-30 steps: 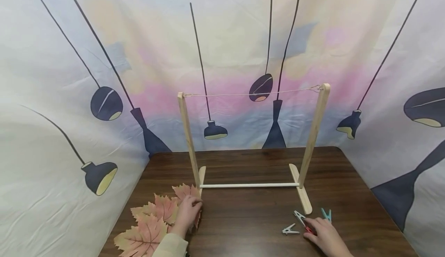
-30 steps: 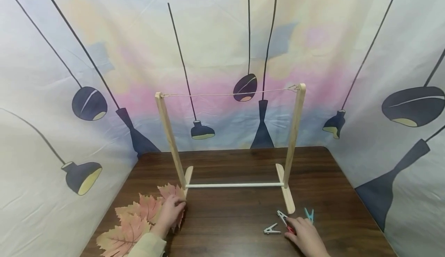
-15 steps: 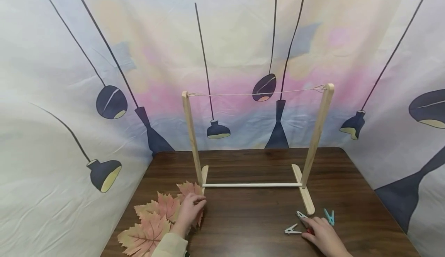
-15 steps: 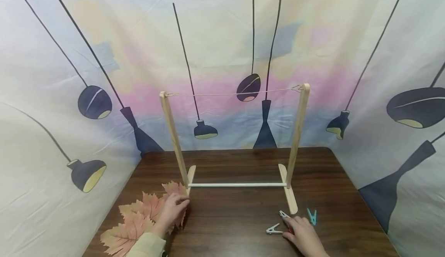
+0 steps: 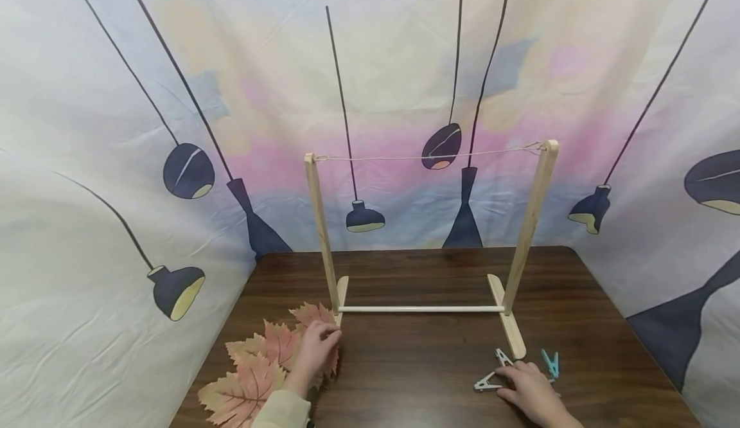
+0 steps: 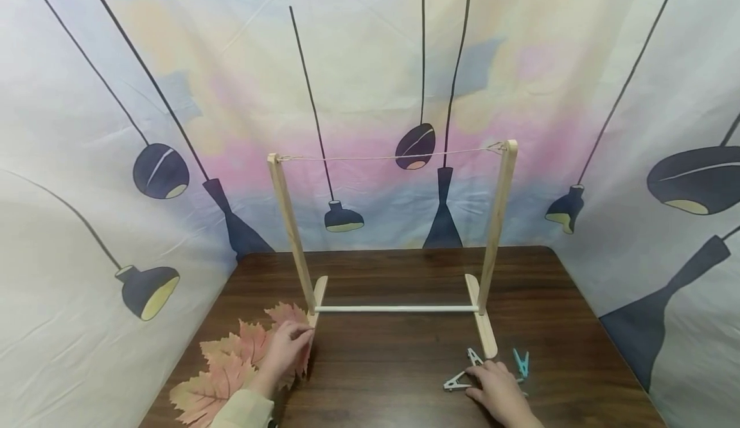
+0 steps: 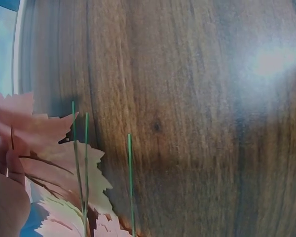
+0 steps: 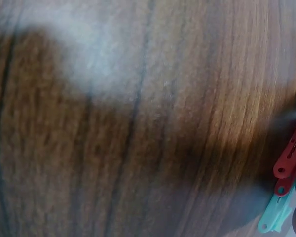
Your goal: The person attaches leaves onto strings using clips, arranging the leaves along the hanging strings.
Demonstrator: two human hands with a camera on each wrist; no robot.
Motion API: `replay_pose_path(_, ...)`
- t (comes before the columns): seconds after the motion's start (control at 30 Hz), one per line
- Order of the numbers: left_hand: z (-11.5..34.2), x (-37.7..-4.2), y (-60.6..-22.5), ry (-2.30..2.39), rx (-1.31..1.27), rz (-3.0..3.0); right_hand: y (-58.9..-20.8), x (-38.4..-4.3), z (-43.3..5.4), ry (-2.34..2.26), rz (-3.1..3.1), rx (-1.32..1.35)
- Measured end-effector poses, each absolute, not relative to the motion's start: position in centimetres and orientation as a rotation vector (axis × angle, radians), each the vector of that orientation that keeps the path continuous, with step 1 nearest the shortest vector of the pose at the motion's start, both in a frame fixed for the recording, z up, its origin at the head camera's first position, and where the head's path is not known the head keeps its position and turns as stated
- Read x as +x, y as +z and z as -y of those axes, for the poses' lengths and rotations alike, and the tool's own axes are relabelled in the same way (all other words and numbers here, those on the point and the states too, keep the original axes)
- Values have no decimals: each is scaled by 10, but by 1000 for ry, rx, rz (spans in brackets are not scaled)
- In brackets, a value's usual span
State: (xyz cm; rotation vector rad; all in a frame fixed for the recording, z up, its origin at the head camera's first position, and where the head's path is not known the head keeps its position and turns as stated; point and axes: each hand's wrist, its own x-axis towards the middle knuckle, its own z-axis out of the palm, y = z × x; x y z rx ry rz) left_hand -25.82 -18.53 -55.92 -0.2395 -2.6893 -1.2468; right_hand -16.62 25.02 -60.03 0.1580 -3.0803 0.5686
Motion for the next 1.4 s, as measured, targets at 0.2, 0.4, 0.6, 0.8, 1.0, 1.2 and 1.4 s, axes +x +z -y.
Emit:
replay_pose_path(0.2,184,-259,-554,-1264,-258,2654,-600,-166,-251,559,3083,192)
replay_pose_path(0.4,182,-260,-550,-1289,-228,2594,-597,-166,-249,539,3075,279)
replay_pose_path(0.6,181,-263,-549,-1318,-214,2548,-595,-165,-250,560,3115,240)
replay_pose_path(0.8,184,-264,-549,-1346,-175,2529,-595,-161,-250,604,3111,231)
replay_pose_path(1.0,189,-258,-546,-1340,-104,2538,-597,-158,-244,718,3044,193)
replay_pose_path(1.2,191,-257,-538,-1304,-92,2570,-587,-165,-242,782,2975,98)
replay_pose_path(1.4,183,-264,-518,-1302,-133,2543,-567,-170,-253,857,2922,64)
